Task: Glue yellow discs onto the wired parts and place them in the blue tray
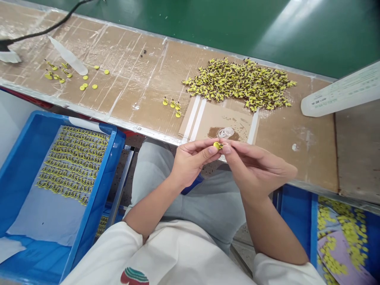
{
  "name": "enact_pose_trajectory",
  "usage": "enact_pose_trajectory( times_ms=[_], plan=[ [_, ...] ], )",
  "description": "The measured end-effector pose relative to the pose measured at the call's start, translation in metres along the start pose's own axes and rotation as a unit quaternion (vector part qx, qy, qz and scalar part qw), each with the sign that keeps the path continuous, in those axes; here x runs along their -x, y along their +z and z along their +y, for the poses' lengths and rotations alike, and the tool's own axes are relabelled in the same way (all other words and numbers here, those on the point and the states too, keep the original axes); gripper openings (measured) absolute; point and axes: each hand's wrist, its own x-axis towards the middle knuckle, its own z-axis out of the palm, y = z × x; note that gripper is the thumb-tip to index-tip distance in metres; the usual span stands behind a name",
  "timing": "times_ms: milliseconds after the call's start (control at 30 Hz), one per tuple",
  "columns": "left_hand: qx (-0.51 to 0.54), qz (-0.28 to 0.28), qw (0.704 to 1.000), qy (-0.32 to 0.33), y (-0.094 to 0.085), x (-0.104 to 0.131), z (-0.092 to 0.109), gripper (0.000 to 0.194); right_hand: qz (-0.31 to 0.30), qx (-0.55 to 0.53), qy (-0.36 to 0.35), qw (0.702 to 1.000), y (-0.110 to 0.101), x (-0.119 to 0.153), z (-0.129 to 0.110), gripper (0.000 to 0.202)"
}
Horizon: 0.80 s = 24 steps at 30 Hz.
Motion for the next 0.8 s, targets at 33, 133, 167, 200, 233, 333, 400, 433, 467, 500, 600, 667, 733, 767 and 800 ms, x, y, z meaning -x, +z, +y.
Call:
enact_pose_trajectory(
  times_ms=[33,133,167,200,233,333,400,433,467,500,600,667,733,767,800],
  plan=[
    [-0.002,0.0,1.0,0.002,0.0,0.0,0.0,0.027,-0.002,-0.001,-0.001,1.0,0.0,-0.001,-0.001,0.022],
    [-0.002,-0.003,1.0,0.01,0.0,0.0,0.001,0.026,-0.014,-0.006,-0.009,1.0,0.0,-0.002,-0.001,0.024],
    [-0.002,-0.004,1.0,0.014,0.0,0.0,0.001,0.025,-0.017,-0.006,-0.01,1.0,0.0,-0.002,-0.002,0.025],
    [-0.003,-0.003,1.0,0.017,-0.001,0.0,0.001,0.025,-0.021,-0.005,-0.009,1.0,0.0,-0.003,-0.002,0.025],
    [-0.006,0.0,1.0,0.021,-0.001,0.0,0.001,0.025,-0.022,-0.002,-0.006,1.0,0.0,-0.003,-0.002,0.024],
    [-0.02,0.012,0.999,0.031,-0.003,0.001,0.001,0.027,-0.027,0.004,0.011,1.0,0.001,-0.004,-0.002,0.022],
    [-0.028,0.014,0.999,0.044,-0.004,0.002,0.001,0.026,-0.036,0.0,0.015,0.999,0.002,-0.004,-0.003,0.022],
    [-0.031,0.014,0.998,0.053,-0.004,0.002,0.002,0.025,-0.039,-0.004,0.013,0.999,0.003,-0.004,-0.002,0.022],
    [-0.034,0.017,0.997,0.061,-0.005,0.003,0.002,0.025,-0.042,-0.008,0.012,0.999,0.003,-0.004,-0.002,0.022],
    [-0.038,0.022,0.997,0.068,-0.005,0.003,0.003,0.025,-0.04,-0.009,0.012,0.999,0.004,-0.004,-0.002,0.021],
    [-0.055,0.042,0.994,0.08,-0.004,0.004,0.005,0.027,-0.03,-0.001,0.018,0.999,0.006,-0.004,0.0,0.018],
    [-0.067,0.051,0.993,0.086,-0.005,0.005,0.005,0.027,-0.026,0.003,0.029,0.999,0.007,-0.004,0.001,0.017],
    [-0.086,0.053,0.991,0.088,-0.006,0.005,0.006,0.028,-0.03,-0.002,0.047,0.998,0.009,-0.004,0.001,0.017],
    [-0.097,0.053,0.99,0.089,-0.007,0.004,0.006,0.028,-0.033,-0.007,0.058,0.998,0.009,-0.004,0.001,0.017],
    [-0.108,0.054,0.988,0.093,-0.008,0.004,0.006,0.028,-0.035,-0.014,0.069,0.997,0.01,-0.004,0.002,0.016]
  ],
)
